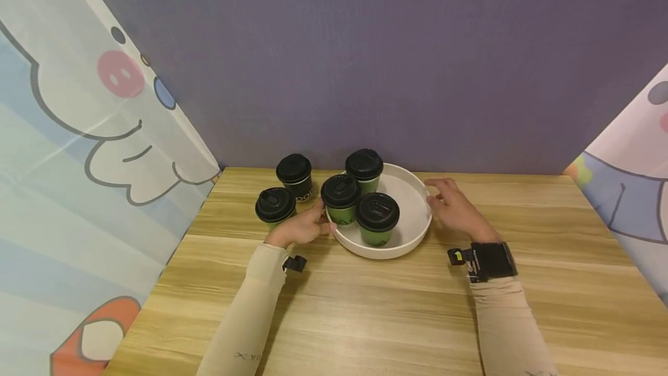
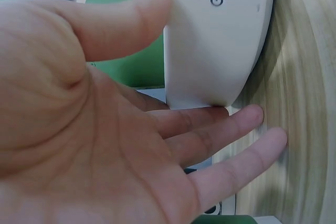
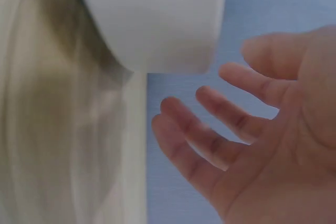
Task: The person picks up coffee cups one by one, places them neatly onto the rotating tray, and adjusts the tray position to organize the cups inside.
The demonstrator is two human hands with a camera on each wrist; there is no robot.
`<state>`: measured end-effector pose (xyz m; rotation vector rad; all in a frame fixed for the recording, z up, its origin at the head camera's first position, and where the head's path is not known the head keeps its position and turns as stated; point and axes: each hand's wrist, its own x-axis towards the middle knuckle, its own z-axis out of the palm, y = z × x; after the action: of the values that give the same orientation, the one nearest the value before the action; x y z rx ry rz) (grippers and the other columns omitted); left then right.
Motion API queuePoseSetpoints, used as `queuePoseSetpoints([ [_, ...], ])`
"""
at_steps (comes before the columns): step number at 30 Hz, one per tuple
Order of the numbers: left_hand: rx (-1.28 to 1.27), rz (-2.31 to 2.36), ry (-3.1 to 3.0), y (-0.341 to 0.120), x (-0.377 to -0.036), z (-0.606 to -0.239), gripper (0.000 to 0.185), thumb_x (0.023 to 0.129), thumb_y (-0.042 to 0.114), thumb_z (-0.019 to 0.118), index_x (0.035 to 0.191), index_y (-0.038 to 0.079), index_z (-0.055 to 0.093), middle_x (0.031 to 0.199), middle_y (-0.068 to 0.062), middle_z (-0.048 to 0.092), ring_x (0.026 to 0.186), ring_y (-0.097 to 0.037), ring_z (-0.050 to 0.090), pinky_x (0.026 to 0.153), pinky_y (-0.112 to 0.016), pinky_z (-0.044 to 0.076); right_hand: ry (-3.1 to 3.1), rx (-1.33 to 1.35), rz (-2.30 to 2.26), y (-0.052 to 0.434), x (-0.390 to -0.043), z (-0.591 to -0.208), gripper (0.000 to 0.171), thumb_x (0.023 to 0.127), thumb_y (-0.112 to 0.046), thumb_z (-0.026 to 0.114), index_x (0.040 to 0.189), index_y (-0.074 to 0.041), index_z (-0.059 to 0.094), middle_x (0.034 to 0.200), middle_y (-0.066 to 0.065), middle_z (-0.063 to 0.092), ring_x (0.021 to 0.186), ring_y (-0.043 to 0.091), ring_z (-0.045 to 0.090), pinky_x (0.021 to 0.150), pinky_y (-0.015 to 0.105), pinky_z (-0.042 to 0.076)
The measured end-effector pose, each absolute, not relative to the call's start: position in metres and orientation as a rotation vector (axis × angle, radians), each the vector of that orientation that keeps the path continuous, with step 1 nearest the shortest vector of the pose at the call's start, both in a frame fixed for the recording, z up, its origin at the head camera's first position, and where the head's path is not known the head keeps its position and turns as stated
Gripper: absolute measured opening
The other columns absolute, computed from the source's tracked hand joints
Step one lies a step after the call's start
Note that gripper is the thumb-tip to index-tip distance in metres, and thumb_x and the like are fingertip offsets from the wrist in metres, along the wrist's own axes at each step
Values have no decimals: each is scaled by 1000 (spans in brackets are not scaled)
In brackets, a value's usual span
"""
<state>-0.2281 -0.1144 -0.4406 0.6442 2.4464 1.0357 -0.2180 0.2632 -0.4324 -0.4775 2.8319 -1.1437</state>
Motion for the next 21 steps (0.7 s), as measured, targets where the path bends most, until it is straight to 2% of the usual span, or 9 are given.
queuePoseSetpoints([
  [7, 578, 959, 2513, -114, -226, -438, 81, 108, 25, 49, 164, 5, -7, 172, -16, 8, 156, -33, 24, 127, -45, 24, 2881, -515, -1207, 267, -225, -448, 42, 109, -11, 42, 147, 7, 43, 141, 33, 48, 114, 45, 57, 89, 41, 47],
  [12, 564, 927, 2571, -112, -226, -437, 73, 110, 23, 43, 164, 2, -2, 171, -18, 13, 156, -31, 24, 127, -44, 25, 2835, -486, -1250, 267, -228, -455, 43, 109, -9, 41, 149, 6, 40, 137, 35, 53, 112, 45, 61, 81, 25, 49],
  [18, 537, 890, 2636, -110, -224, -438, 68, 111, 22, 41, 164, 0, 4, 168, -19, 22, 155, -29, 29, 125, -42, 28, 2648, -473, -1388, 269, -230, -461, 48, 110, -6, 36, 156, 7, 27, 140, 40, 45, 121, 50, 56, 84, 19, 53],
  [21, 528, 881, 2649, -109, -224, -439, 67, 111, 21, 41, 163, 0, 5, 168, -19, 23, 154, -29, 30, 125, -42, 29, 2593, -463, -1416, 271, -231, -462, 52, 111, -8, 34, 160, 2, 21, 143, 39, 43, 119, 42, 57, 82, 20, 53],
])
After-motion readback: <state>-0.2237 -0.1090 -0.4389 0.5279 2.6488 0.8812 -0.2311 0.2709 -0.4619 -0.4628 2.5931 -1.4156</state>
